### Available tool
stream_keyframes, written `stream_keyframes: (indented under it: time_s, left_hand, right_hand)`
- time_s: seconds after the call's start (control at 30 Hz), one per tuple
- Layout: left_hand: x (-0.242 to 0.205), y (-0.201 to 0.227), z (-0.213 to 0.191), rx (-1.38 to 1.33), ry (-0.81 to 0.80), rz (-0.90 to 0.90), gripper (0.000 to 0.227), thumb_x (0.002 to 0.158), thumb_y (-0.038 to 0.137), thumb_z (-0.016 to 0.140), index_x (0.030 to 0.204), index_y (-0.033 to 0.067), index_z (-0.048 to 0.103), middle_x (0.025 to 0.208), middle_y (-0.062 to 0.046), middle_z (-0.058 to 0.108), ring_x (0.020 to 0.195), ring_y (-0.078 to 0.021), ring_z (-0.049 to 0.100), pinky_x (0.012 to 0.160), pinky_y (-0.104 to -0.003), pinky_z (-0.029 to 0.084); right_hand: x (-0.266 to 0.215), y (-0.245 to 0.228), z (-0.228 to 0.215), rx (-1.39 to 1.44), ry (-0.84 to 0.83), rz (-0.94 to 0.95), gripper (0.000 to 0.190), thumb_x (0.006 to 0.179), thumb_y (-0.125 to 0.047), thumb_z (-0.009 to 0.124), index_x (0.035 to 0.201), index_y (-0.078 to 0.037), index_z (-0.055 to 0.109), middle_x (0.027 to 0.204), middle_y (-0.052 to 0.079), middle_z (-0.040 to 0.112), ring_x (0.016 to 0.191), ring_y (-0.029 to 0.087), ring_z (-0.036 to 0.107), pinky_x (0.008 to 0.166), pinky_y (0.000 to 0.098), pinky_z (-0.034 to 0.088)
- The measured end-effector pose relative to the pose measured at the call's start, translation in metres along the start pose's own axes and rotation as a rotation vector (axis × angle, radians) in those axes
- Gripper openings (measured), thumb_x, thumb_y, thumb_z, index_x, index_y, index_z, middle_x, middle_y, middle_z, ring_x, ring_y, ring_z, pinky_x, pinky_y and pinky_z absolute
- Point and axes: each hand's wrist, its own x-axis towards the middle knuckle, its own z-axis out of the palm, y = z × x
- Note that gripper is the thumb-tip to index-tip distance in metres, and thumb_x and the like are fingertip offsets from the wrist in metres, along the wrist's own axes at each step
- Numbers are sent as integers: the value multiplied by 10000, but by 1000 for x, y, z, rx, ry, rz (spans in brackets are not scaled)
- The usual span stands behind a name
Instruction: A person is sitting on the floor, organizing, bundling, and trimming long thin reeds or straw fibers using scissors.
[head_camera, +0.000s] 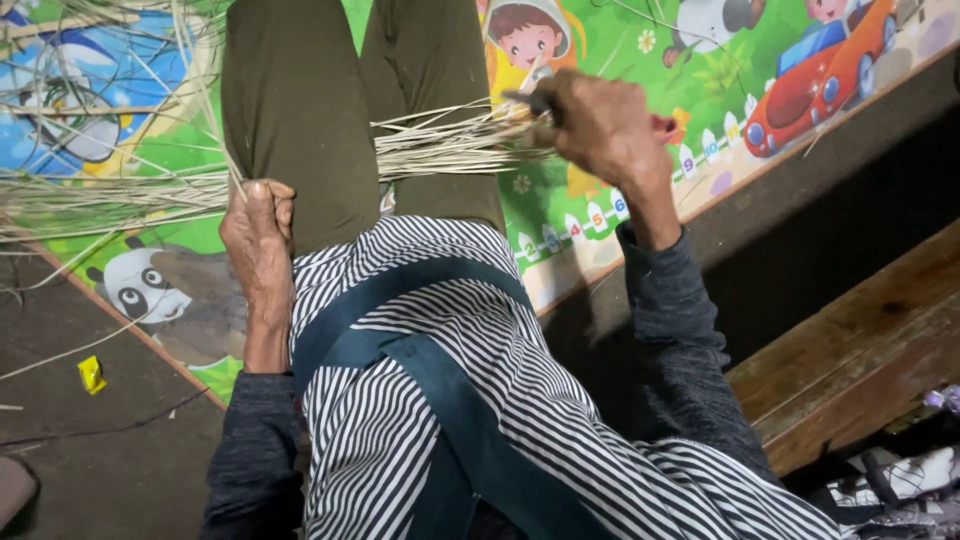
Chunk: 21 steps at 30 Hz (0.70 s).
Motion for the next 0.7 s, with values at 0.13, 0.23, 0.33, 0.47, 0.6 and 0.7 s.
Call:
stream_keyframes:
  time_s: [0.13,0.23,0.33,0.47,0.6,0.7]
  left_hand:
    - [0,0,-1,-9,2,5,280,982,323,421,880,106,565,653,72,435,508,-12,311,448,-175,236]
    - [-1,1,-1,1,3,-23,285,977,330,411,883,112,568,644,75,436,502,-10,305,443,-179,226]
    - [2,-1,-1,10,11,-19,281,977,306,410,872,102,574,644,67,441,514,-17,321,454,-179,239]
    - [1,-2,-3,43,-1,4,288,982,310,413,872,96,571,645,65,444,522,-19,329,463,-178,253]
    - [2,-6,0,35,39,55,284,993,266,410,857,92,587,607,47,430,477,-23,303,430,-173,243]
    - [2,-9,1,11,65,66,276,1003,234,406,847,100,589,576,38,411,437,-16,274,397,-157,232]
  right_hand:
    - [5,-29,12,74,-74,50,290,780,-334,728,907,-81,665,687,31,636,516,207,551,496,347,401]
    - [4,-37,24,100,31,70,191,800,-207,693,861,-52,600,647,40,612,535,240,565,528,364,419]
    - [4,-44,18,96,172,39,132,753,-81,675,874,-29,664,758,68,648,527,194,557,491,325,423]
    - [1,-50,18,59,174,33,51,765,-49,655,748,-7,630,715,62,589,448,172,458,428,323,379]
    - [5,-50,35,9,16,45,109,795,-193,659,880,-124,657,773,42,570,601,253,534,518,413,429]
    - [9,-46,55,53,-134,105,196,783,-256,637,968,-196,658,833,51,632,769,346,657,644,507,526]
